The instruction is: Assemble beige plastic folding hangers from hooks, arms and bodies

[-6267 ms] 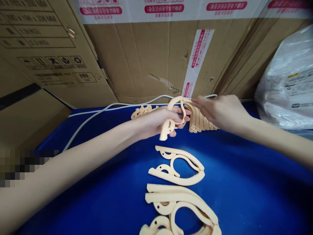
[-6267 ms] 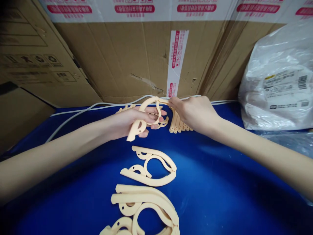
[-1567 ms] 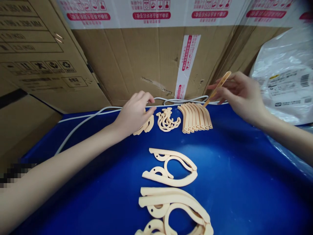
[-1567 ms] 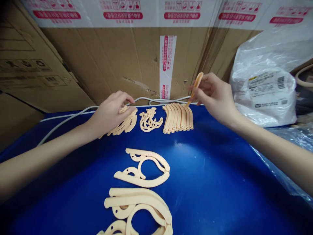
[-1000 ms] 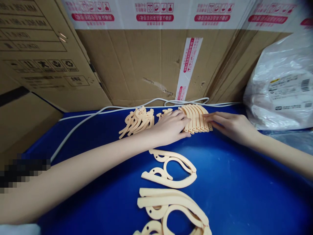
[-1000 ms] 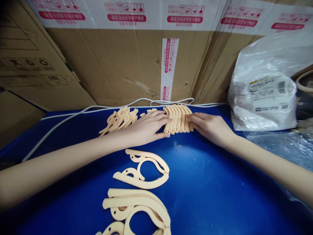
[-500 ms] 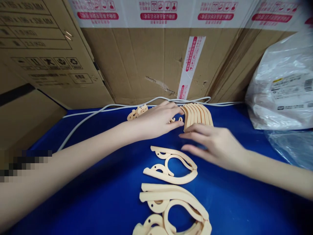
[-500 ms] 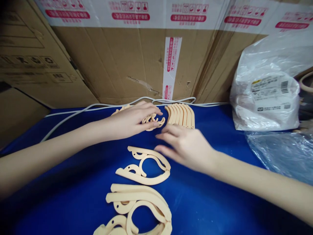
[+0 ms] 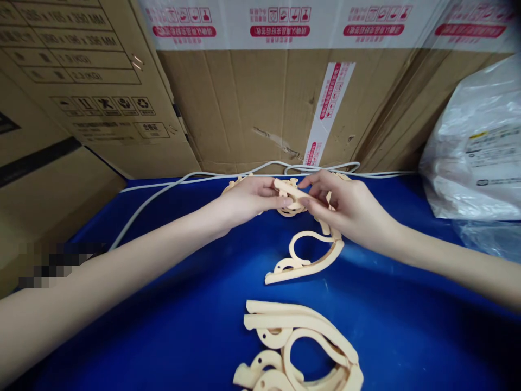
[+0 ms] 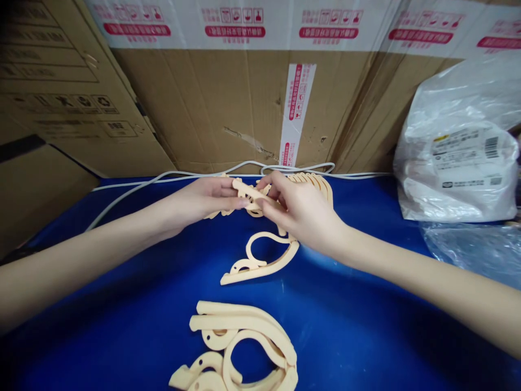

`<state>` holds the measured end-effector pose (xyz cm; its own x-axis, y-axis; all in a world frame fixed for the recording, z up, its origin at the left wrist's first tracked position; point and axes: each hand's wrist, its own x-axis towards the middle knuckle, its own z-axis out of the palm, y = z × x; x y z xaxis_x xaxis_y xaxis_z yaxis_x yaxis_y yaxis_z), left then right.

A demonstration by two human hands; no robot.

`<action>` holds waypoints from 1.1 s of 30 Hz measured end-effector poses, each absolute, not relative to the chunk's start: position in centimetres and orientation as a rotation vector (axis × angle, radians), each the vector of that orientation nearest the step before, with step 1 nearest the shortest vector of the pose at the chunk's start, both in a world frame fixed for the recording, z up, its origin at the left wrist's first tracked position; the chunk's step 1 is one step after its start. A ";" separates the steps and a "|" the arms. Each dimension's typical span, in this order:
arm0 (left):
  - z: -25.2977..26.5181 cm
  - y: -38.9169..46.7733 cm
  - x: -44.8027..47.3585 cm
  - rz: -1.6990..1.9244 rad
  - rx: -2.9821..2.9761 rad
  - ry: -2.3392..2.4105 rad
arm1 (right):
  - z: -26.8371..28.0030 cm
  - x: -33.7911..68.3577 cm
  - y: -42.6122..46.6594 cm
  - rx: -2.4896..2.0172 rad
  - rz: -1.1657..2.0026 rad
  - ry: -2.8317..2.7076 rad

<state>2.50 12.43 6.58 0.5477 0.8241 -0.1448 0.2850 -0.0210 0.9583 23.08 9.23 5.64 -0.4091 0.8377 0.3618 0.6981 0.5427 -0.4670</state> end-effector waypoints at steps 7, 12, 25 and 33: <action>7.5 13.6 2.8 0.843 1.874 1.178 | 7.7 22.1 11.4 -1.490 -0.430 -2.393; 8.6 14.2 1.8 0.724 2.167 1.314 | 7.8 22.0 12.8 -1.328 -0.159 -2.509; 5.9 19.3 -4.6 0.361 2.097 1.650 | 8.7 22.7 14.6 -1.206 1.360 -1.543; 5.1 18.4 -4.2 0.362 2.228 1.962 | 9.2 23.0 13.2 -1.110 1.359 -1.058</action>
<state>-4.23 18.38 5.11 0.1151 0.9901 0.0804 0.9536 -0.1327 0.2702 22.99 13.22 9.23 -0.0315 0.9973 -0.0662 -0.1806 -0.0708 -0.9810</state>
